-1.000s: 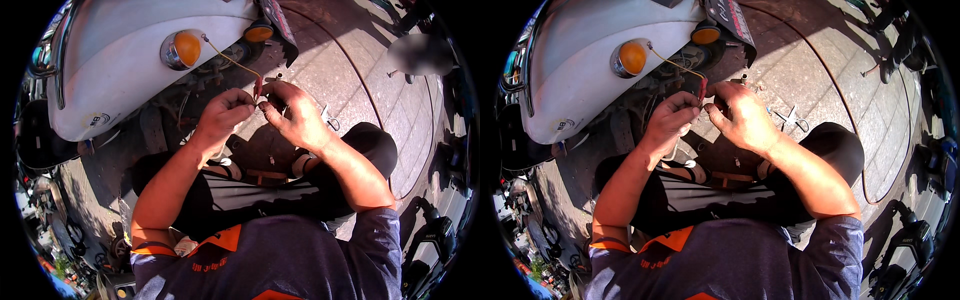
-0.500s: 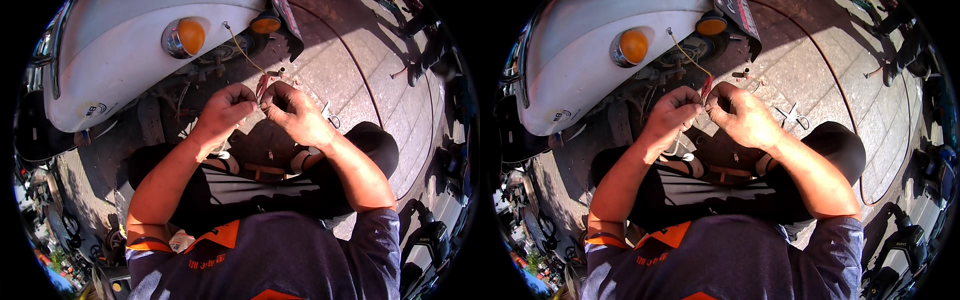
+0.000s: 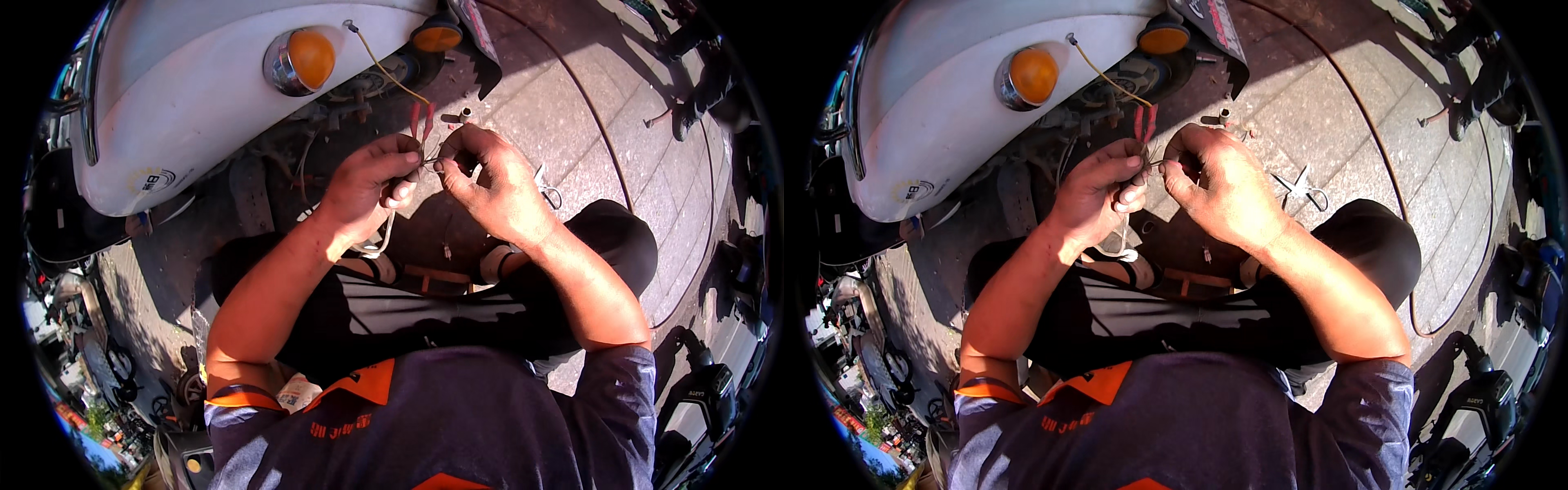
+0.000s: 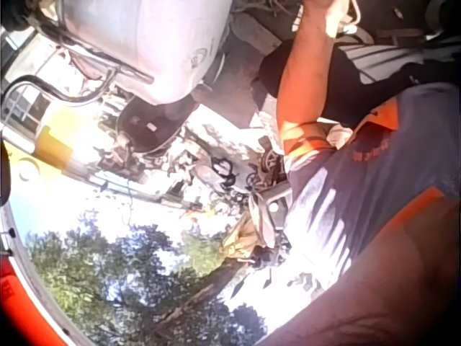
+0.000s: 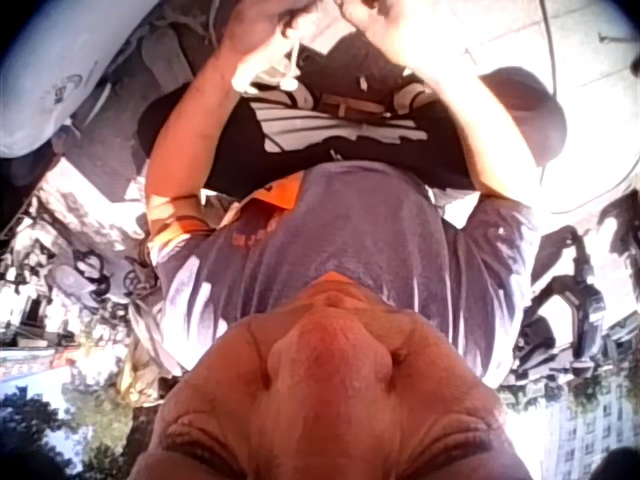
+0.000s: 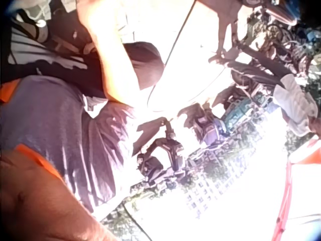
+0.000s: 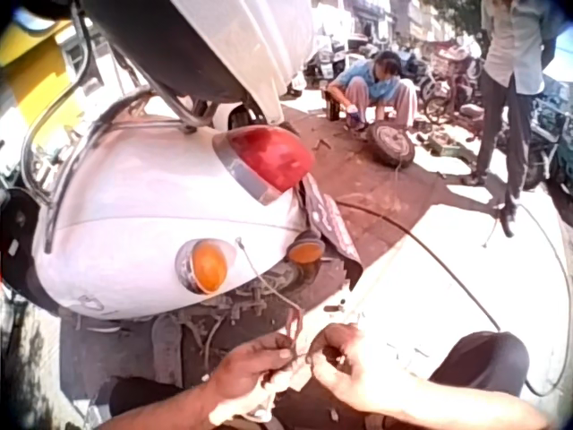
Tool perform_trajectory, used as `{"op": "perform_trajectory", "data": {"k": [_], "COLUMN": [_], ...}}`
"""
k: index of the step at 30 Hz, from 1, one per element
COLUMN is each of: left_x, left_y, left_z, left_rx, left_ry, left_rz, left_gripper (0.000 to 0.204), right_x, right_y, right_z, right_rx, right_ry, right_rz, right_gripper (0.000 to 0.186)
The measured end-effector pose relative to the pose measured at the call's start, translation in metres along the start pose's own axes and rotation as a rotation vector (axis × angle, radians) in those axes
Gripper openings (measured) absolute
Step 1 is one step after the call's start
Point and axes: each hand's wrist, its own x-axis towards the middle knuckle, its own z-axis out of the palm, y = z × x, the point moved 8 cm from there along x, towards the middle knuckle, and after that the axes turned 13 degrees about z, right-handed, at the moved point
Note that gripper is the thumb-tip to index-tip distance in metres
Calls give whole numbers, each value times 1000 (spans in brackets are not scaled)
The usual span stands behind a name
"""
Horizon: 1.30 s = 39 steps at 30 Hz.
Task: The person connects and organizes electrical wires on the rear of a motorcycle by hand and using scissors.
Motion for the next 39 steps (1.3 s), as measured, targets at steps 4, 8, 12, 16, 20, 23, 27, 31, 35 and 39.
{"op": "perform_trajectory", "data": {"k": [4, 8, 12, 16, 20, 23, 27, 31, 35, 39], "left_x": [3, 5, 4, 7, 7, 7, 8, 9, 5, 6], "left_y": [3, 6, 5, 4, 4, 4, 4, -1, -3, 0], "left_z": [-5, -6, -4, -7, -1, 1, 3, 7, 5, 16], "left_rx": [24, 28, -21, -23, -60, -85, -91, -82, -24, 3], "left_ry": [39, 86, 120, 87, 80, 59, 70, 95, 32, 40], "left_rz": [73, 172, 206, 233, 222, 206, 188, 144, 182, 184], "left_gripper": [11, 9, 9, 12, 15, 17, 19, 21, 27, 21], "right_x": [-12, -17, -9, -4, -3, -2, -2, -7, -3, -3], "right_y": [-24, -28, -6, 2, 21, 29, 37, 35, 46, 46], "right_z": [-13, -19, -1, 8, 21, 35, 49, 47, 50, 47], "right_rx": [-228, -170, -38, 149, 379, 679, 933, 1146, 1073, 1003], "right_ry": [314, 357, 115, 101, 120, 11, -121, -220, -193, -157], "right_rz": [-263, -227, -28, 106, 110, 233, 390, 537, 555, 552], "right_gripper": [34, 42, 37, 38, 36, 35, 33, 31, 28, 23]}}
